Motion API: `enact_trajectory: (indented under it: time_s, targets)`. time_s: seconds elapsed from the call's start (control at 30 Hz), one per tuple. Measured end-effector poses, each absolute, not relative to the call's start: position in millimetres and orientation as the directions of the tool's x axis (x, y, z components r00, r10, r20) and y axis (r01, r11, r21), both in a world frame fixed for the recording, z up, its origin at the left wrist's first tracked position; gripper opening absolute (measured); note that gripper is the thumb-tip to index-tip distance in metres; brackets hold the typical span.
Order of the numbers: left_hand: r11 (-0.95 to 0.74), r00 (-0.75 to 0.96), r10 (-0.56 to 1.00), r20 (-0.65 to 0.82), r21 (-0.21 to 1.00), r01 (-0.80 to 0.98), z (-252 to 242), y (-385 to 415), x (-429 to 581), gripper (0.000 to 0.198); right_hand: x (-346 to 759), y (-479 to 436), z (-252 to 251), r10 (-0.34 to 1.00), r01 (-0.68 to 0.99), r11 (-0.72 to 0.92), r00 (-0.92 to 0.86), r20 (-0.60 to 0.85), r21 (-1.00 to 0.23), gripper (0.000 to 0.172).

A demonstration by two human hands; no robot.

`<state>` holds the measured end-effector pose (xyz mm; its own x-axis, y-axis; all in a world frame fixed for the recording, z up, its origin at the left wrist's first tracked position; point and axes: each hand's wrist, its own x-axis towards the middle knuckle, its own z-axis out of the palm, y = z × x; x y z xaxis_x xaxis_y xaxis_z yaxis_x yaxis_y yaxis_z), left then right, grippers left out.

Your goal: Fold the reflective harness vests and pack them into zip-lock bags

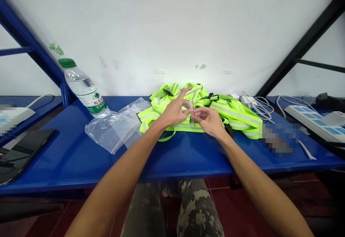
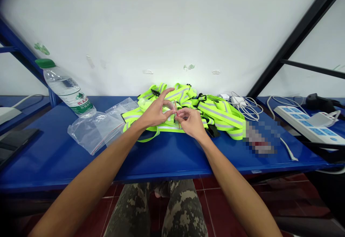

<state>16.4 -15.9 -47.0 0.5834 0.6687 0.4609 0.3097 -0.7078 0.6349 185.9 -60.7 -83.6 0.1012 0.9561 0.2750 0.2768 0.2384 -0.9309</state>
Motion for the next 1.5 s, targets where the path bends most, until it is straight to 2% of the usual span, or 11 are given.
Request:
enact_trajectory:
  time_s: [0.23, 0.47, 0.63, 0.87, 1.1, 1.33, 1.5]
  targets:
    - [-0.736, 0.533, 0.675, 0.510, 0.519, 0.435, -51.1, -21.4, 23.1, 0.075, 189.1, -59.0, -83.5, 0.946, 0.273, 0.274, 0.097, 0.310, -0.922, 0.032]
    - [-0.757, 0.628, 0.637, 0.447, 0.517, 0.400, -46.7, -19.7, 17.0, 0.075, 188.3, -59.0, -84.1, 0.931, 0.315, 0.301, 0.106, 0.349, -0.900, 0.033]
    - [-0.756, 0.609, 0.644, 0.464, 0.510, 0.410, -47.0, -19.2, 16.8, 0.077, 185.3, -59.9, -84.4, 0.919, 0.300, 0.331, 0.114, 0.378, -0.895, 0.033]
    - [-0.733, 0.557, 0.674, 0.485, 0.534, 0.421, -49.6, -20.9, 21.3, 0.080, 184.7, -62.1, -84.9, 0.893, 0.335, 0.381, 0.108, 0.436, -0.862, 0.030]
    - [-0.708, 0.500, 0.666, 0.554, 0.679, 0.193, -48.0, -13.6, 19.9, 0.070, 184.5, -62.5, -88.1, 0.881, 0.354, 0.400, 0.105, 0.461, -0.845, 0.022]
    - [-0.705, 0.420, 0.694, 0.585, 0.670, 0.233, -48.5, -16.6, 23.0, 0.066, 180.9, -65.2, -87.0, 0.872, 0.350, 0.423, 0.093, 0.480, -0.836, 0.027]
    - [-0.681, 0.485, 0.695, 0.531, 0.702, 0.208, -43.8, -19.3, 21.4, 0.068, 182.2, -65.0, -85.8, 0.879, 0.357, 0.407, 0.099, 0.467, -0.841, 0.027]
